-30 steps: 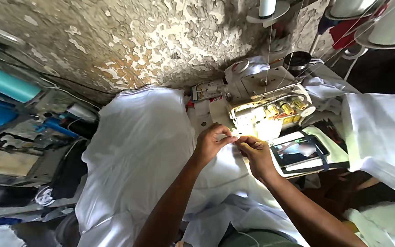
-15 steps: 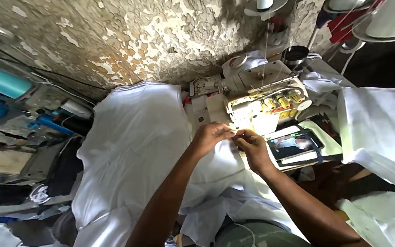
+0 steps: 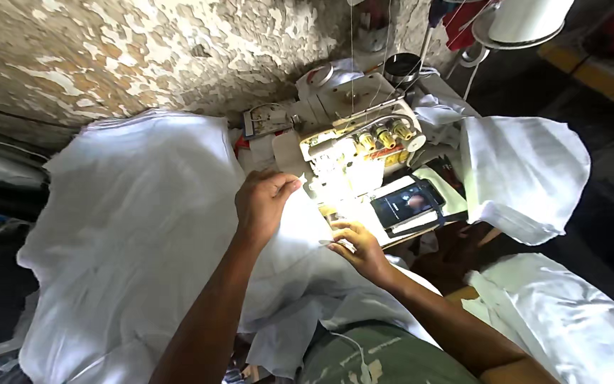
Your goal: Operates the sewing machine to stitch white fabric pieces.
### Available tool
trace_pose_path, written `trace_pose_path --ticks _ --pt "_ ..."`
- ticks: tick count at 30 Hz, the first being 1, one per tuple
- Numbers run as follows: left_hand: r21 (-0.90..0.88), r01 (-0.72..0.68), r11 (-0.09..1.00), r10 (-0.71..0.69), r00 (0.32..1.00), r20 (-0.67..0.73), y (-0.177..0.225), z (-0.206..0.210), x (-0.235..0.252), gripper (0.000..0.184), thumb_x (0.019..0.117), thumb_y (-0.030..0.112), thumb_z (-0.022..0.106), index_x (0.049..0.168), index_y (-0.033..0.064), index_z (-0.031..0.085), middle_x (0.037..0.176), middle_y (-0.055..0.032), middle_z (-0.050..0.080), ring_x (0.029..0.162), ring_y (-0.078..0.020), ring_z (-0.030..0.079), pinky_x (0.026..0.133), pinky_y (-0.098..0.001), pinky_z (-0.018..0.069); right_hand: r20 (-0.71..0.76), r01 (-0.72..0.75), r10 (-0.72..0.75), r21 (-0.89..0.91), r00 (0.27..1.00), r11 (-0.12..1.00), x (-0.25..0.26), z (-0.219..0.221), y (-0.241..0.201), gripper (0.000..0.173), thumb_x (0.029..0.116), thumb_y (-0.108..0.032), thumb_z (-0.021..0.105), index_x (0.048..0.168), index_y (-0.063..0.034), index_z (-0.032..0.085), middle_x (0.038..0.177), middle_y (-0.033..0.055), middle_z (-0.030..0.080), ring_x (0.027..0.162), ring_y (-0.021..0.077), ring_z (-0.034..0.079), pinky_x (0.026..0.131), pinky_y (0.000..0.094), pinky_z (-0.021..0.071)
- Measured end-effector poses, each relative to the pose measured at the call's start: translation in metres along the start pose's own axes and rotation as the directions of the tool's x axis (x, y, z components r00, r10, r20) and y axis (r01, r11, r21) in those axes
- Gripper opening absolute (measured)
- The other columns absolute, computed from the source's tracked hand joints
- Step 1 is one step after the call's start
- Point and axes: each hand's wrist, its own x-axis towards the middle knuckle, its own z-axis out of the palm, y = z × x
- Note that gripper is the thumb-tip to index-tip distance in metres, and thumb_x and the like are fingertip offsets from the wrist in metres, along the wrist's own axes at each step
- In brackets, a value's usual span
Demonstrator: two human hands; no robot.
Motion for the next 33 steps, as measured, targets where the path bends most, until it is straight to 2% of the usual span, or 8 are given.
trace_pose_path --ticks 6,11,14,18,22,26,30,33 --pt "0.02 -0.074 0.997 0.075 0.996 -0.042 -0.007 0.009 0.0 0.022 0.0999 0.018 0.064 0.102 0.0 0.077 0.106 -0.0193 0.072 0.107 -0.0355 0.066 0.093 -0.0529 0.0482 0.001 0.024 -0.024 -0.163 1.0 0.986 -0.005 -0.004 -0.004 0.013 0.0949 -0.01 0.066 0.099 0.0 0.074 0.093 0.0118 0.072 0.085 0.0233 0.071 0.077 0.0394 0.0592" --pt "-0.054 -0.087 0.995 0.084 0.994 -0.068 -0.014 0.014 -0.002 0.022 0.0995 0.016 0.064 0.102 -0.0021 0.076 0.112 -0.0203 0.073 0.118 -0.0328 0.066 0.105 -0.0468 0.0474 0.277 -0.353 0.326 0.055 0.904 0.934 0.005 -0.027 -0.024 0.021 0.0993 -0.009 0.056 0.111 0.003 0.07 0.101 0.0135 0.071 0.091 0.0171 0.066 0.084 0.0354 0.0534" --pt "-0.096 -0.108 0.99 0.099 0.991 -0.094 -0.014 0.014 -0.003 0.02 0.0988 0.014 0.065 0.1 -0.0022 0.076 0.104 -0.0181 0.073 0.108 -0.0255 0.068 0.1 -0.0377 0.0498 0.402 -0.473 0.384 0.148 0.831 0.869 0.015 -0.038 -0.024 0.013 0.0997 -0.012 0.062 0.105 -0.0006 0.067 0.083 0.0021 0.062 0.07 0.0033 0.053 0.069 0.023 0.0468" --pt "-0.052 -0.174 0.983 0.165 0.976 -0.144 -0.018 0.015 -0.004 0.018 0.0978 0.015 0.067 0.099 0.0 0.078 0.093 -0.0147 0.07 0.094 -0.0216 0.065 0.089 -0.0331 0.0497 0.343 -0.399 0.328 0.157 0.88 0.904 0.013 -0.037 -0.021 0.012 0.098 -0.015 0.066 0.097 -0.0032 0.067 0.076 -0.0025 0.062 0.066 -0.0019 0.053 0.064 0.0174 0.0457" --pt "-0.039 -0.203 0.978 0.193 0.965 -0.179 -0.016 0.016 -0.008 0.018 0.0975 0.014 0.067 0.098 -0.0002 0.078 0.094 -0.0153 0.07 0.097 -0.0243 0.064 0.096 -0.0361 0.0462 0.145 -0.297 0.28 0.106 0.949 0.949 0.001 -0.027 -0.019 0.019 0.0929 -0.024 0.074 0.089 -0.005 0.07 0.073 -0.0037 0.061 0.062 -0.0006 0.05 0.059 0.0181 0.0428" --pt "-0.079 -0.203 0.976 0.185 0.964 -0.189 -0.014 0.015 -0.012 0.017 0.0977 0.013 0.066 0.099 -0.0005 0.077 0.1 -0.0156 0.071 0.105 -0.0233 0.064 0.102 -0.0341 0.0454 0.057 -0.287 0.284 0.075 0.957 0.955 -0.001 -0.019 -0.012 0.016 0.0923 -0.02 0.073 0.095 -0.0042 0.072 0.086 0.0013 0.065 0.067 0.0036 0.05 0.063 0.0232 0.0433" --pt "-0.161 -0.22 0.962 0.188 0.963 -0.191 -0.009 0.012 -0.014 0.015 0.0966 0.01 0.067 0.097 -0.0017 0.076 0.097 -0.0128 0.071 0.1 -0.0141 0.065 0.108 -0.0336 0.0398 0.184 -0.442 0.402 0.377 0.897 0.814 0.004 -0.018 -0.001 0.004 0.0914 -0.005 0.072 0.093 -0.004 0.068 0.109 0.0029 0.07 0.084 0.0019 0.066 0.072 0.0206 0.056" --pt "-0.224 -0.213 0.951 0.172 0.966 -0.192 -0.008 0.01 -0.014 0.014 0.0955 0.007 0.067 0.096 -0.0046 0.075 0.093 -0.0112 0.068 0.092 -0.0081 0.061 0.092 -0.0199 0.0465 0.267 -0.543 0.481 0.538 0.835 0.645 0.008 -0.016 0.002 0.008 0.0909 0.003 0.07 0.089 -0.0035 0.067 0.089 0.0 0.07 0.078 0.0038 0.066 0.072 0.0223 0.0566"
